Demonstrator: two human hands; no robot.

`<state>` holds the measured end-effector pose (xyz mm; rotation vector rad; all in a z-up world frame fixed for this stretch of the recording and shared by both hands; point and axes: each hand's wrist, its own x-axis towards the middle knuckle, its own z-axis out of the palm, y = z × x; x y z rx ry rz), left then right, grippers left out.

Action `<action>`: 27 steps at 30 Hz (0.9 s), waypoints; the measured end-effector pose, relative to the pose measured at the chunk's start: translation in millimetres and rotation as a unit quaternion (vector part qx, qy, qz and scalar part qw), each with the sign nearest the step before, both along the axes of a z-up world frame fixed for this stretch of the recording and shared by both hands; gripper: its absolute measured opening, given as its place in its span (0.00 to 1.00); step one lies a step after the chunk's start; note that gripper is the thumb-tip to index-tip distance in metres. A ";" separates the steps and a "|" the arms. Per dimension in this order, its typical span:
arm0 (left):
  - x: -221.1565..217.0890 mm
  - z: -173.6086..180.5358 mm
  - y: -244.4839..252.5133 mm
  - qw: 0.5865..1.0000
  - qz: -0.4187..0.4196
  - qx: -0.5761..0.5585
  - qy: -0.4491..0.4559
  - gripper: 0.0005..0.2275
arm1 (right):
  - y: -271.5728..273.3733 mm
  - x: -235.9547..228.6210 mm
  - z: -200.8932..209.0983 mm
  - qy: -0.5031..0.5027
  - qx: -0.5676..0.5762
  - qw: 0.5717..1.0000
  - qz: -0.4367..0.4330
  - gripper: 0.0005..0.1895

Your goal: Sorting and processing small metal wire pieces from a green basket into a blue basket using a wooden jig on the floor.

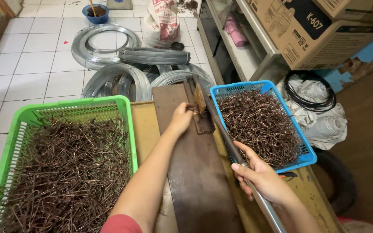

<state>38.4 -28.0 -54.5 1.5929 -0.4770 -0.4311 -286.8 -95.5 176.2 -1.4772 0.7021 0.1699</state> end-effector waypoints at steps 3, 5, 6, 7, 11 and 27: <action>1.6 13.4 8.7 0.988 -0.005 -0.060 0.145 0.18 | -1.1 -2.1 -5.9 -0.017 0.006 1.000 0.003 0.43; -2.6 17.4 13.5 0.990 -0.018 -0.024 0.136 0.15 | -1.3 -1.7 -3.9 -0.013 0.007 1.000 0.001 0.42; -5.4 18.6 15.9 0.991 -0.030 0.012 0.129 0.12 | -1.4 -2.0 -3.2 -0.007 0.008 1.000 0.001 0.41; -4.7 18.0 16.7 0.991 -0.031 0.012 0.129 0.12 | -0.8 -2.1 -2.6 -0.007 0.009 1.000 -0.001 0.41; -1.5 20.8 20.1 0.991 0.006 -0.033 0.126 0.10 | -2.7 -3.2 -8.8 -0.008 -0.001 1.000 0.002 0.42; 2.3 22.4 9.8 0.993 -0.009 -0.051 0.104 0.10 | 11.7 -15.3 -47.4 0.005 -0.050 0.998 -0.026 0.42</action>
